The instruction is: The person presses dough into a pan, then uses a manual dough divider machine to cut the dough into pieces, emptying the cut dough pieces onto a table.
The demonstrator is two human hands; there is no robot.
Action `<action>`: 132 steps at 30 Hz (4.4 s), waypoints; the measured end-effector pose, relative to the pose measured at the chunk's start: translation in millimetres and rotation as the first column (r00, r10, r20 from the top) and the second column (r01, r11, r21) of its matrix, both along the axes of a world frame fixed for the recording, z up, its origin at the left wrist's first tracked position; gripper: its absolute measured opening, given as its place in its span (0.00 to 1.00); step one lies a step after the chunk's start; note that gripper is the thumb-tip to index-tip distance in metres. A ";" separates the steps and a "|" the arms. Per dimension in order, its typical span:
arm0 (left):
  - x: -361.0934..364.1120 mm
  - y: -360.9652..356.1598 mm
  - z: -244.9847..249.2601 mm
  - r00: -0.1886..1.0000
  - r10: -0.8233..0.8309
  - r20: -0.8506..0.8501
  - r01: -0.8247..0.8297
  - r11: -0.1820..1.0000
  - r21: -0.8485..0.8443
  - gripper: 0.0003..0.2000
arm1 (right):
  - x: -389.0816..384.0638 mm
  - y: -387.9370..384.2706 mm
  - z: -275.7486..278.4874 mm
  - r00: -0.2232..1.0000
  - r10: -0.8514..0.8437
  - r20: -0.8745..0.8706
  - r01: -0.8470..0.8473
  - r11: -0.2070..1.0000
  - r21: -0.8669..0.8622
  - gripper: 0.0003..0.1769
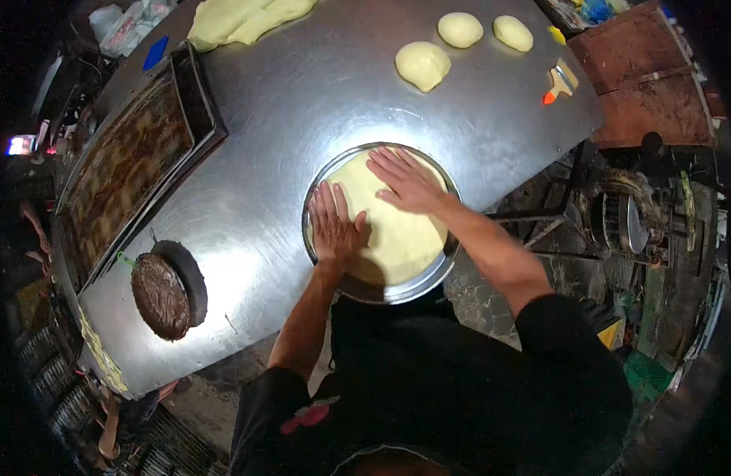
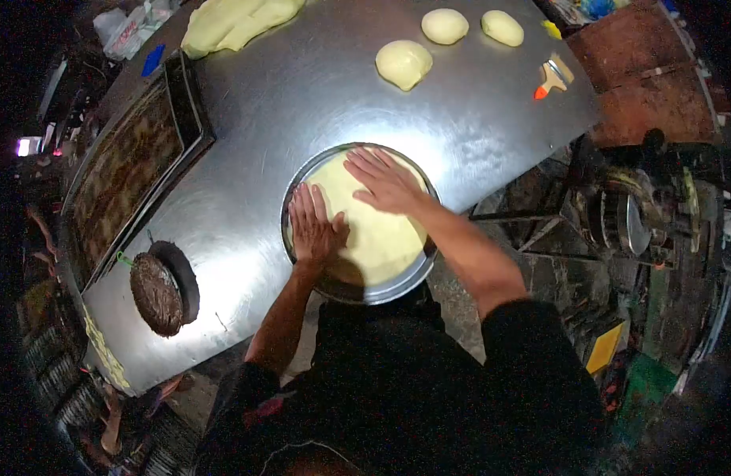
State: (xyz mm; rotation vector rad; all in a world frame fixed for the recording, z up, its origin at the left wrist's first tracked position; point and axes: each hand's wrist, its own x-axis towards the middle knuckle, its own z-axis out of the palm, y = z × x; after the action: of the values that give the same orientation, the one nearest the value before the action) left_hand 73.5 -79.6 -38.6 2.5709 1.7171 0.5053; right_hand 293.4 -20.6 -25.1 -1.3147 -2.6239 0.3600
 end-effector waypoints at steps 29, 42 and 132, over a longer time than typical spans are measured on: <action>21.9 45.2 42.7 0.913 -0.407 -0.015 0.406 0.907 0.111 0.25 | -27.8 -26.7 20.6 0.802 -0.502 -0.323 0.406 0.855 -0.322 0.31; 9.2 7.6 -1.6 0.994 -0.069 -0.087 0.065 0.997 -0.047 0.36 | -8.0 -24.3 -1.8 0.986 -0.161 -0.049 0.157 0.984 -0.080 0.34; -57.7 59.9 44.2 0.829 0.202 0.522 0.043 0.907 -0.419 0.26 | -56.2 25.2 33.1 0.975 -0.189 -0.120 0.148 0.946 -0.290 0.32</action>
State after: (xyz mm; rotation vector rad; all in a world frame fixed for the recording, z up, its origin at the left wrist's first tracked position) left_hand 15.8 -19.8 5.5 1.8164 1.5149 0.7133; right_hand 237.3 4.5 8.0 -1.5201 -2.3815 0.7911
